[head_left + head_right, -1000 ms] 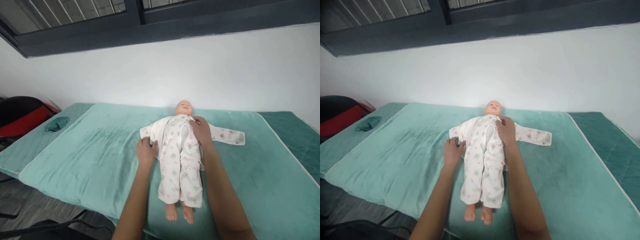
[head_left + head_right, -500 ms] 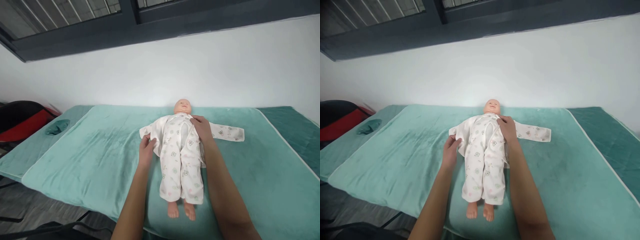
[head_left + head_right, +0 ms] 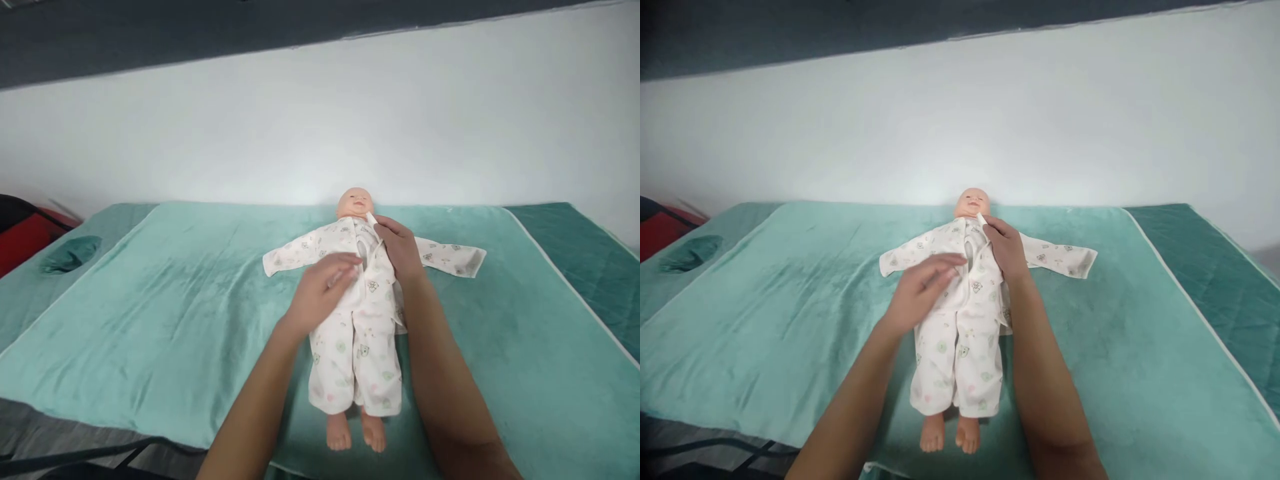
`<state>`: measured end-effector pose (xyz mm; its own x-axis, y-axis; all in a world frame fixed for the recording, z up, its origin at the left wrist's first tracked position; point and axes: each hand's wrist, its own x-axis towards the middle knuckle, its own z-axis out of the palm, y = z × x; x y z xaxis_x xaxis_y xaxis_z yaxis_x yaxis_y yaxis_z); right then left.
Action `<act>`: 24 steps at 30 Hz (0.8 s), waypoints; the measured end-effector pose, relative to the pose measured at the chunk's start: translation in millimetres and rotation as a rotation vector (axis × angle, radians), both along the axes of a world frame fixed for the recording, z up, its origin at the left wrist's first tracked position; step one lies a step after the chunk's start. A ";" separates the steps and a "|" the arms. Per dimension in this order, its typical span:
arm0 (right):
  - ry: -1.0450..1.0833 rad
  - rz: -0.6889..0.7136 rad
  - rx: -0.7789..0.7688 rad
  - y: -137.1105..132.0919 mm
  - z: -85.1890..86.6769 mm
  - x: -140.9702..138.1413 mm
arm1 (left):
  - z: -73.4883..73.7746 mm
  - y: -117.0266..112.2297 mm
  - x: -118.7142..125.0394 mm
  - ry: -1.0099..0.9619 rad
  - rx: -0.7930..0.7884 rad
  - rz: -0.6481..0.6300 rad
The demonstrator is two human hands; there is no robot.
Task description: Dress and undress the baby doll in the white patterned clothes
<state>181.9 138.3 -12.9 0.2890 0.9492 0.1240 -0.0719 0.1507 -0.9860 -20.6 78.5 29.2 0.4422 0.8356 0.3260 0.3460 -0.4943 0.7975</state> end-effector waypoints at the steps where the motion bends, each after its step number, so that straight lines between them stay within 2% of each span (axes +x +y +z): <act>1: -0.020 0.012 0.001 -0.1 0.7 -0.2 | 0.7 12.2 1.3 -0.070 -0.041 0.103; 3: -0.061 0.026 0.010 0.0 1.4 0.2 | 2.7 40.2 6.8 -0.127 -0.099 0.289; 4: -0.070 0.033 0.017 0.3 1.3 0.9 | 3.7 54.8 11.0 -0.126 -0.124 0.342; 7: -0.044 0.053 0.021 2.1 -0.7 3.8 | 4.4 93.3 27.4 -0.047 -0.202 0.353; 10: -0.036 0.054 0.013 4.2 -4.5 6.6 | -1.0 114.8 41.2 0.075 -0.182 0.329; 13: -0.045 0.042 0.000 5.4 -7.6 7.0 | -11.2 120.0 45.9 0.058 -0.139 0.324; 17: -0.050 0.046 -0.038 7.3 -7.7 5.5 | -20.9 116.6 43.4 -0.175 -0.199 0.328; 21: -0.018 0.098 -0.070 14.7 -3.5 8.8 | -18.2 110.4 45.3 -0.460 -0.361 0.267; 24: 0.005 0.178 -0.128 22.6 1.1 12.3 | -15.4 107.3 49.2 -0.496 -0.383 0.222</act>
<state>194.2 160.9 -11.7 0.1158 0.9933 -0.0017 -0.0911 0.0089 -0.9958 28.6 185.8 13.8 0.1200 0.9868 0.1086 -0.0466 -0.1037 0.9935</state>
